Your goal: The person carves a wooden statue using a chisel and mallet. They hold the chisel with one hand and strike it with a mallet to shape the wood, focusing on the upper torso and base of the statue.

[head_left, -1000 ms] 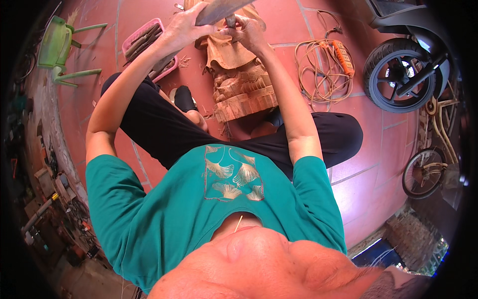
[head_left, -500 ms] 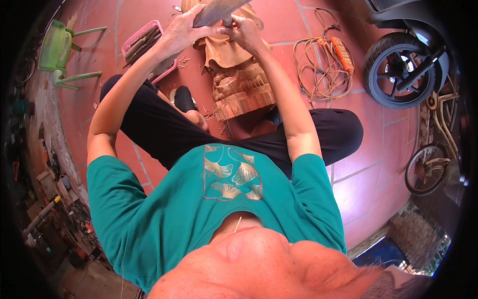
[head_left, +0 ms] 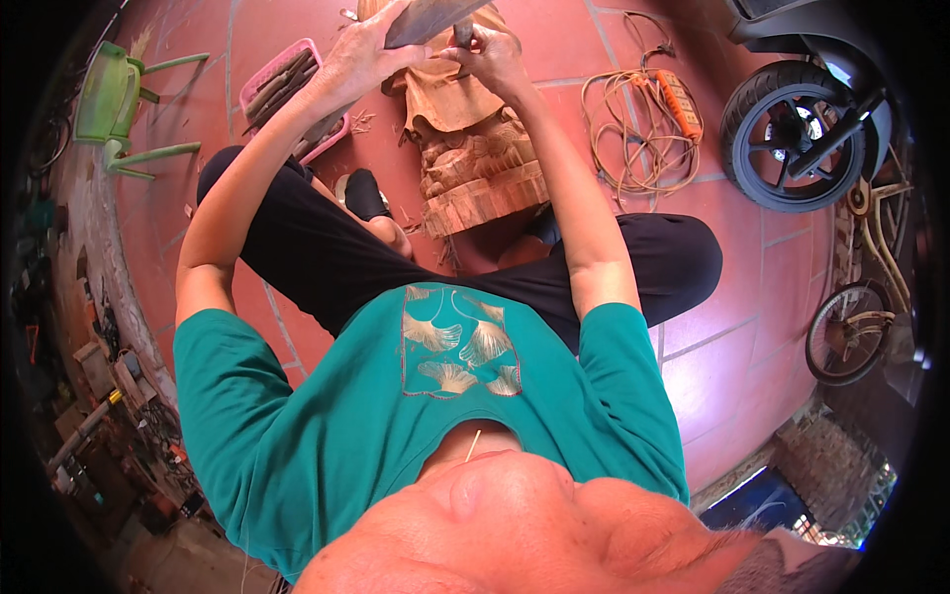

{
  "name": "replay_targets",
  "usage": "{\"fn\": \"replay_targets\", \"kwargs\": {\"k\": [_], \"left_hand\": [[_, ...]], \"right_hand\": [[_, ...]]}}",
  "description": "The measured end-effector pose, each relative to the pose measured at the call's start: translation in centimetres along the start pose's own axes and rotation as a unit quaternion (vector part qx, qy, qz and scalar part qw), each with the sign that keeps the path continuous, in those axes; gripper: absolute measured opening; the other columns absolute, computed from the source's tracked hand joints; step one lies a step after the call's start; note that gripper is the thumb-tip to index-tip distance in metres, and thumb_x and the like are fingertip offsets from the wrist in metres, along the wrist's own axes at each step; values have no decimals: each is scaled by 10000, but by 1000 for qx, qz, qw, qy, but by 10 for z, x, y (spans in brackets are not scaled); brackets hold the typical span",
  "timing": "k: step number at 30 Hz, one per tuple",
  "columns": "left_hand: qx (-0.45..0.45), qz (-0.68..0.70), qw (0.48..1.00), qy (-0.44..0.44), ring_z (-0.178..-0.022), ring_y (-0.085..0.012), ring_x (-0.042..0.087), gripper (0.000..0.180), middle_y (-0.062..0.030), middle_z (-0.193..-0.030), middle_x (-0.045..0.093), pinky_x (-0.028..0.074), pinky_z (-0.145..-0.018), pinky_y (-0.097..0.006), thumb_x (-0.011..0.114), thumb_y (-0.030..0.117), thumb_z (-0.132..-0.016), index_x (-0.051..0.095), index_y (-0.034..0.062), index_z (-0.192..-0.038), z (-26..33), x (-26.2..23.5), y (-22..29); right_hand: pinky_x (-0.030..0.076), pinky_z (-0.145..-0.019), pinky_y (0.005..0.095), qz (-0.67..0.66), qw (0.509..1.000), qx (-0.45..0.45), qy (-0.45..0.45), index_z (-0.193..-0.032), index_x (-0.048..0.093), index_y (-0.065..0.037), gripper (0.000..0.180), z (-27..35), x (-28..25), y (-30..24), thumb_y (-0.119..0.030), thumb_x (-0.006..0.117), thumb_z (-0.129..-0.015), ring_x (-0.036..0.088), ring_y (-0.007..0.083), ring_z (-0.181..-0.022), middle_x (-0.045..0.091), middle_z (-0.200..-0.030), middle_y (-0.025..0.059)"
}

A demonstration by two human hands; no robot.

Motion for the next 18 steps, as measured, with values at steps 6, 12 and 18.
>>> {"fn": "replay_targets", "kwargs": {"k": [6,12,18], "left_hand": [[67,-79,994,16,-768,-138,591,686,-106,-975,638,500,-678,-322,768,319,-920,487,-15,-1449,-2,6,-19],[1,29,1000,5,-722,-115,563,673,-57,-904,617,485,-641,-296,764,309,-921,494,-14,-1447,-2,0,-2],[17,-3,1000,12,-712,-117,562,669,-65,-899,619,485,-639,-297,756,329,-919,501,5,-1446,-2,3,-11]], "right_hand": [[510,-702,376,62,997,-49,11,-924,687,-28,336,-1,1,0,-288,870,-816,620,179,-714,657,-769,87],[557,-759,289,-24,1000,14,9,-996,724,-56,207,-9,-9,35,-201,828,-890,660,100,-809,711,-859,-8],[543,-723,342,50,999,-9,9,-953,724,-59,276,-4,-5,18,-282,850,-850,655,148,-747,706,-813,39]]}}
Point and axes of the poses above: each hand's wrist, its own z-axis away from the middle knuckle, its own x-axis out of the palm, y = z × x, the point moved 1 cm from there along -z, towards the middle knuckle
